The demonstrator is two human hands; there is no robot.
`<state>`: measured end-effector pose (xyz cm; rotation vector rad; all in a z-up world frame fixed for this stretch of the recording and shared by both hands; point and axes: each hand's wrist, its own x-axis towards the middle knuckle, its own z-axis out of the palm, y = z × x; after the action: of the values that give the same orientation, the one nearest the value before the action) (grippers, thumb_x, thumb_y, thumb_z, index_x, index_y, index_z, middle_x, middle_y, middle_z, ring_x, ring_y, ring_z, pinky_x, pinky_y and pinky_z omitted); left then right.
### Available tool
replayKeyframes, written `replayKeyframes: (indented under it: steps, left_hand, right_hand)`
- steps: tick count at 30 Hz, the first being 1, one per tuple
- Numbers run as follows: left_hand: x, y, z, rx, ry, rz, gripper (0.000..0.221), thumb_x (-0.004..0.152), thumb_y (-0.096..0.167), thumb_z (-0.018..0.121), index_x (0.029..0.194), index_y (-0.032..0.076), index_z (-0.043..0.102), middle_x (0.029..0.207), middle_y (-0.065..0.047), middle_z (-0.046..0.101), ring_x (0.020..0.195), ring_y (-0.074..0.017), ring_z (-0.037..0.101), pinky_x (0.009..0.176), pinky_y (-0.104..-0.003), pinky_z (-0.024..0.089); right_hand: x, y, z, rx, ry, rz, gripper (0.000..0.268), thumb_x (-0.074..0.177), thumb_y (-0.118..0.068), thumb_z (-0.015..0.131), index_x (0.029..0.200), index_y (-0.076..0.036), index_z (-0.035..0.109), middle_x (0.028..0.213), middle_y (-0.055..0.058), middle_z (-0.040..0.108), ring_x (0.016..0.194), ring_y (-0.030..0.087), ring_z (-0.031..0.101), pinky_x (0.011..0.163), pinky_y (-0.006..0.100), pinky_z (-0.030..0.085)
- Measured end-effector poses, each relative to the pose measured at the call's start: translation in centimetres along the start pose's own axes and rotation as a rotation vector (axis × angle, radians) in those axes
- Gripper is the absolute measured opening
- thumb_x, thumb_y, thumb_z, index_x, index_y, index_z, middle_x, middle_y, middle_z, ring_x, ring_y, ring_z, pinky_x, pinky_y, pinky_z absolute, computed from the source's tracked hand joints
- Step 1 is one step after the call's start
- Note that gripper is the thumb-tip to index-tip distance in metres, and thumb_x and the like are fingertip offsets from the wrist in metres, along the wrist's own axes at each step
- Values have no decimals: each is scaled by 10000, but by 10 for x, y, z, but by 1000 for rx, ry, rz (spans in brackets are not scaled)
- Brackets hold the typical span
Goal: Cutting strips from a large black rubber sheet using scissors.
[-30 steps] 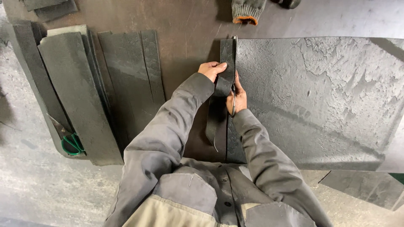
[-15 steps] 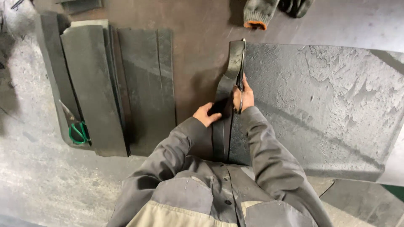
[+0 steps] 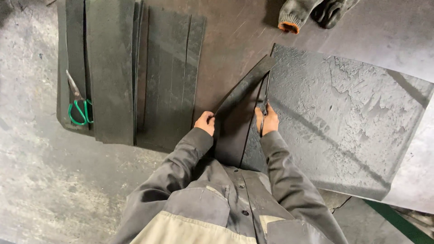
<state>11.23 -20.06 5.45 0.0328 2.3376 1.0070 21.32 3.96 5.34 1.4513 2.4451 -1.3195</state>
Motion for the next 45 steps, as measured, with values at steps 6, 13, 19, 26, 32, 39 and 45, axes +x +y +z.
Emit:
replayKeyframes:
  steps: [6,13,19,26,32,39,45]
  left_hand:
    - [-40,-13,-18,17,13,-108,310,975,287,632,1224,102,633,1129,-178,738,1046,-370,704,897,-436,551]
    - [-84,-44,-22,-15,56,-37,482,930,287,687,1350,82,568,1280,-222,654,1176,-399,628,976,-444,506]
    - [-21,-84,21,-194,177,88,505,922,226,692,1364,19,559,1333,-210,643,1241,-345,632,1043,-414,504]
    - [-55,14,-40,-58,99,-100,572,960,293,707,1452,112,478,1429,-210,518,1216,-426,599,1007,-473,503]
    - [-74,-59,-6,241,140,106,864,814,226,826,1533,152,352,1512,-248,328,1157,-486,538,954,-547,498]
    - [-101,-67,-31,542,-1,197,739,883,251,713,1525,148,364,1589,-229,276,1186,-434,487,915,-562,474]
    - [-97,-74,-48,652,13,261,586,928,256,640,1463,111,451,1589,-214,352,1333,-418,428,1085,-562,336]
  right_hand:
    - [-51,9,22,19,7,10,562,896,-409,701,1315,-36,662,1100,256,730,1051,420,696,917,462,534]
    - [-74,-1,61,-25,-67,-37,572,896,-407,700,1331,-39,648,1110,273,719,1076,439,676,937,460,528]
    - [-34,-69,70,68,-172,-145,593,884,-419,677,1357,-65,639,1177,247,713,1151,409,662,982,440,518]
    - [-32,-79,76,-5,-196,-100,635,881,-445,704,1398,-87,617,1202,225,714,1166,399,657,995,427,507]
    - [-54,-114,77,70,-297,94,668,853,-438,686,1456,-177,564,1139,226,738,1102,398,709,951,443,541]
    - [-44,-99,119,43,-147,-133,589,904,-435,751,1405,-149,630,1113,210,747,1058,371,697,915,426,535]
    - [-56,-146,98,212,-328,141,536,903,-390,715,1390,-179,641,682,52,637,493,171,588,473,361,510]
